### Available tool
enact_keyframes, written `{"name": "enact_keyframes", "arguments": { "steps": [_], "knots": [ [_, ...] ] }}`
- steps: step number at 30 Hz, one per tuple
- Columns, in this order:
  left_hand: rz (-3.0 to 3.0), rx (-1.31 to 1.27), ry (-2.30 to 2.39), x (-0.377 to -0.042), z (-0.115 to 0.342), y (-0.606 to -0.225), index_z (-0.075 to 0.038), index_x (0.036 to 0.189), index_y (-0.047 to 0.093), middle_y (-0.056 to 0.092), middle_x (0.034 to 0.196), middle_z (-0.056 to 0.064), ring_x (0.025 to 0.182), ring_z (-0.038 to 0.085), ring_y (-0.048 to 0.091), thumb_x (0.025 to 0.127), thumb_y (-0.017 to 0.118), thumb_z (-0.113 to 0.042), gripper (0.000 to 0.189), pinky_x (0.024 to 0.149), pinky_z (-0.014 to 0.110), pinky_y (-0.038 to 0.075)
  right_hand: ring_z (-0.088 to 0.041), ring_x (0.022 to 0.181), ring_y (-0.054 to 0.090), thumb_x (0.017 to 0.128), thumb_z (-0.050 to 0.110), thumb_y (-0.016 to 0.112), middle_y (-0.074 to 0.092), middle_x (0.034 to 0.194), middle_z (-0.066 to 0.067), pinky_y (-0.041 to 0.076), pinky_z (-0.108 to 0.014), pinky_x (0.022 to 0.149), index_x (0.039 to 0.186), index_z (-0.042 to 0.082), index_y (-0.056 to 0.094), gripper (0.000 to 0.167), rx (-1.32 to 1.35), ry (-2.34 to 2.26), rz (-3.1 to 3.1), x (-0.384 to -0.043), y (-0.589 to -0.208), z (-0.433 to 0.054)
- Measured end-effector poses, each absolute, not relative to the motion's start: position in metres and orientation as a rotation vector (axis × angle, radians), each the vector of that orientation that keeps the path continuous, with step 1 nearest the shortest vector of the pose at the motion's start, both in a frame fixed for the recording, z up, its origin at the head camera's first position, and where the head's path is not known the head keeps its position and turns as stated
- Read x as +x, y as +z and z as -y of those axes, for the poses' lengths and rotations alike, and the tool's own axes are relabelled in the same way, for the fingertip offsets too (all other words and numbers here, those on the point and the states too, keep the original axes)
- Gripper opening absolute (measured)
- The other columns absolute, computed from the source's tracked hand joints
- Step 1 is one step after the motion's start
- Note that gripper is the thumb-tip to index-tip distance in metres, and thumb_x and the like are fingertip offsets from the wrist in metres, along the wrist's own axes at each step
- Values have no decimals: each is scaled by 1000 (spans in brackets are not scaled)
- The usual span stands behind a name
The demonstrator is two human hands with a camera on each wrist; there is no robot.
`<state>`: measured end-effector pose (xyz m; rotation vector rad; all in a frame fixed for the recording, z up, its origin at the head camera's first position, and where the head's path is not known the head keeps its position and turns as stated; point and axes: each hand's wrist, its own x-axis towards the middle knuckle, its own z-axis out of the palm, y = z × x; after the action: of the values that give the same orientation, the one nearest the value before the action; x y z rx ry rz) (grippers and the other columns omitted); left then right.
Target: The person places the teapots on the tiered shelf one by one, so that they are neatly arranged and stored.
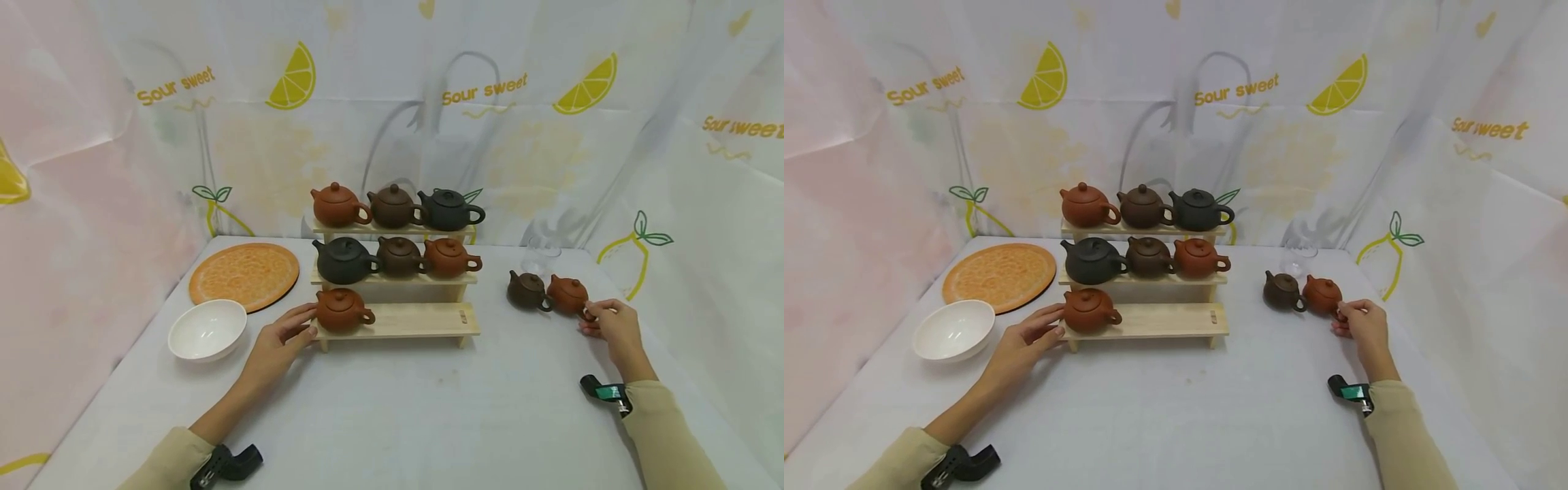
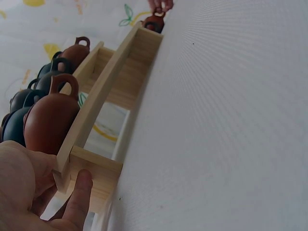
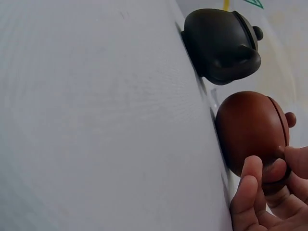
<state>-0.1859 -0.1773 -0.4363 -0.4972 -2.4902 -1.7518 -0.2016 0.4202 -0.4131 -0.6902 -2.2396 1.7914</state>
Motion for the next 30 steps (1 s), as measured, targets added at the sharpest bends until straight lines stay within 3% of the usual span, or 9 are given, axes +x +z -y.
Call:
{"name": "enact_keyframes", "arguments": {
  "steps": [17, 26, 30],
  "knots": [
    [2488, -485, -1769, -185, 176, -439, 2, 145, 58, 48, 155, 15, 125, 38, 60, 106, 64, -17, 44, 94, 18, 51, -8, 57, 66, 109, 11, 52, 60, 78, 11, 59, -23, 57, 107, 0, 50, 11, -720, 1670, 2257, -194, -406, -420],
    [2477, -493, -1750, -187, 177, -438, 4, 145, 58, 48, 155, 16, 125, 38, 60, 106, 64, -15, 44, 95, 17, 50, -9, 59, 66, 110, 13, 51, 60, 86, 1, 59, -22, 58, 109, -1, 50, 14, -699, 1571, 2320, -197, -398, -412],
    [2479, -481, -1754, -186, 177, -436, 4, 144, 58, 48, 155, 16, 124, 38, 61, 105, 65, -15, 44, 94, 17, 51, -10, 59, 66, 109, 13, 51, 60, 83, 3, 59, -22, 58, 109, -1, 50, 14, -666, 1574, 2336, -196, -394, -410]
  ]
}}
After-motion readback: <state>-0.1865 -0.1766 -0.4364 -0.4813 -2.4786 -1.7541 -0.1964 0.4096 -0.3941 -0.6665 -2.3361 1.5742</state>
